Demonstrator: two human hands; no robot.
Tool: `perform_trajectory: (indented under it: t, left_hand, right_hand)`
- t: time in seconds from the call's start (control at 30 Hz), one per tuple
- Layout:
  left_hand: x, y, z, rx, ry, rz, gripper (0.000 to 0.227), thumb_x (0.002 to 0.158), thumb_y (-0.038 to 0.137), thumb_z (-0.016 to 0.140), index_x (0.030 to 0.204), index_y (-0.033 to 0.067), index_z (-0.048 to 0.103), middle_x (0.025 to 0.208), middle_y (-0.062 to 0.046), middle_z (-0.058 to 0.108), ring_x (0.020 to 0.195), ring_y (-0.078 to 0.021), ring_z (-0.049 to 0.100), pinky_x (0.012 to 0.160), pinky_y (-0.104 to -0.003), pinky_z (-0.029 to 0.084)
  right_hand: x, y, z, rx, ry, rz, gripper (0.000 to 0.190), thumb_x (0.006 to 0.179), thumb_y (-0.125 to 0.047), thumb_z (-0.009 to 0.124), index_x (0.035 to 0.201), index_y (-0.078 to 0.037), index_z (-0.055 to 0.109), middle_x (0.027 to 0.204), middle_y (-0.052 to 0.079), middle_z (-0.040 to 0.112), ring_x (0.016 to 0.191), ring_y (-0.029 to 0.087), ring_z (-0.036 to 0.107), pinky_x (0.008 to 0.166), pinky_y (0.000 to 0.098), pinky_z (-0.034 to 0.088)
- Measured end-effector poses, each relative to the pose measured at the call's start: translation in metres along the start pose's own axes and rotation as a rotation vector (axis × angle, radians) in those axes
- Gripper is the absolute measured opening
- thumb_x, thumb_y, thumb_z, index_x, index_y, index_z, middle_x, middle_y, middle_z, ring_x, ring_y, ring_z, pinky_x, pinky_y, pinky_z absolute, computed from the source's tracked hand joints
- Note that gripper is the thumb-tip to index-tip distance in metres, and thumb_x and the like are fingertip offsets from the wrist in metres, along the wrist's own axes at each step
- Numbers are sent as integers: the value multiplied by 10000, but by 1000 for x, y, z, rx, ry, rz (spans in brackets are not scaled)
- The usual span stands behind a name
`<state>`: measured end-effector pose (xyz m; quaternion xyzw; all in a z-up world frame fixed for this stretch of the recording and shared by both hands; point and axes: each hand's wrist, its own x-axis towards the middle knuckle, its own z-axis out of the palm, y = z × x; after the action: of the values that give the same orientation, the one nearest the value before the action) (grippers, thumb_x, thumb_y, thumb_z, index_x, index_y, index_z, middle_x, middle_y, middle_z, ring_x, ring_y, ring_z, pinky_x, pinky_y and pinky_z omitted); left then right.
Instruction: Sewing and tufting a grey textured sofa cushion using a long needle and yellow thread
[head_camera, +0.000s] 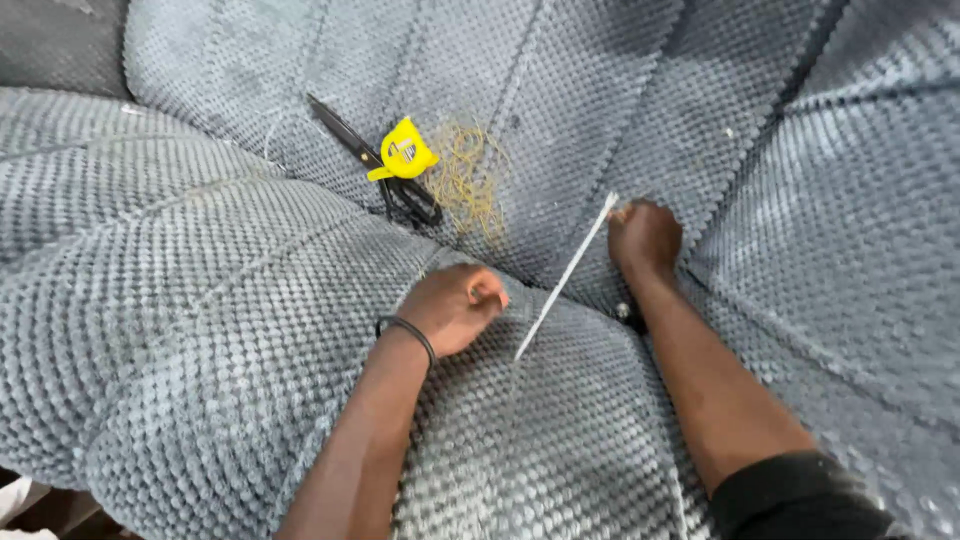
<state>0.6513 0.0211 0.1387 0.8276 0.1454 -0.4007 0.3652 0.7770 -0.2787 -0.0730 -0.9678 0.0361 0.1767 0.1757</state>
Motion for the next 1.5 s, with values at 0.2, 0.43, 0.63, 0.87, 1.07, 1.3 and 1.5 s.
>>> perform_trajectory:
  t: [0.2, 0.43, 0.63, 0.87, 1.07, 1.3, 1.5]
  left_hand:
    - [-18, 28, -4, -144, 288, 186, 187, 1038, 314, 735, 1151, 222, 851, 1069, -90, 878, 1097, -397, 845, 953, -535, 681]
    - [-27, 119, 106, -309, 613, 324, 327, 950, 509, 828, 956, 182, 832, 807, -44, 821, 866, -332, 854, 751, -511, 689]
    - [-10, 120, 102, -136, 189, -104, 505, 930, 619, 713, 1113, 177, 874, 1103, -65, 903, 1205, -392, 832, 1043, -552, 664]
    - [10, 103, 127, -199, 182, -44, 293, 962, 528, 730, 1114, 352, 908, 1092, -6, 911, 1217, -352, 834, 1049, -473, 672]
    - [2, 108, 116, -230, 218, 6, 366, 925, 544, 715, 1180, 337, 878, 1103, 6, 899, 1230, -323, 829, 1060, -494, 664]
    - [-16, 116, 107, -186, 110, 75, 317, 1087, 393, 685, 1231, 194, 885, 1112, -116, 890, 1207, -440, 822, 1053, -609, 667]
    - [12, 97, 123, -268, 143, 175, 209, 1040, 277, 750, 1181, 242, 899, 1086, -73, 889, 1150, -412, 841, 1016, -590, 682]
  right_hand:
    - [-47, -9, -57, 125, -80, 50, 275, 977, -517, 890, 865, -272, 839, 810, 14, 802, 934, 366, 830, 821, 484, 640]
    - [-199, -45, -134, 187, 8, -124, 298, 1032, -354, 680, 965, -97, 816, 925, 232, 811, 1012, 522, 775, 712, 691, 547]
    - [-228, -4, -112, 136, -132, -68, 162, 953, -274, 729, 1089, -228, 806, 1032, 105, 819, 1098, 403, 799, 955, 620, 644]
    - [-226, 2, -100, 153, -39, -116, 37, 953, -308, 779, 962, -292, 812, 913, 32, 797, 981, 332, 814, 819, 543, 655]
    - [-223, -10, -116, 189, -46, -11, 67, 969, -316, 751, 968, -312, 818, 898, 19, 810, 966, 330, 815, 829, 581, 652]
    - [-221, -21, -134, 194, -125, 145, 276, 1035, -432, 692, 875, -242, 813, 797, 57, 792, 911, 380, 803, 798, 625, 594]
    - [-219, -27, -143, 229, -148, 173, 214, 1006, -400, 713, 898, -256, 829, 806, 51, 803, 940, 373, 806, 819, 594, 617]
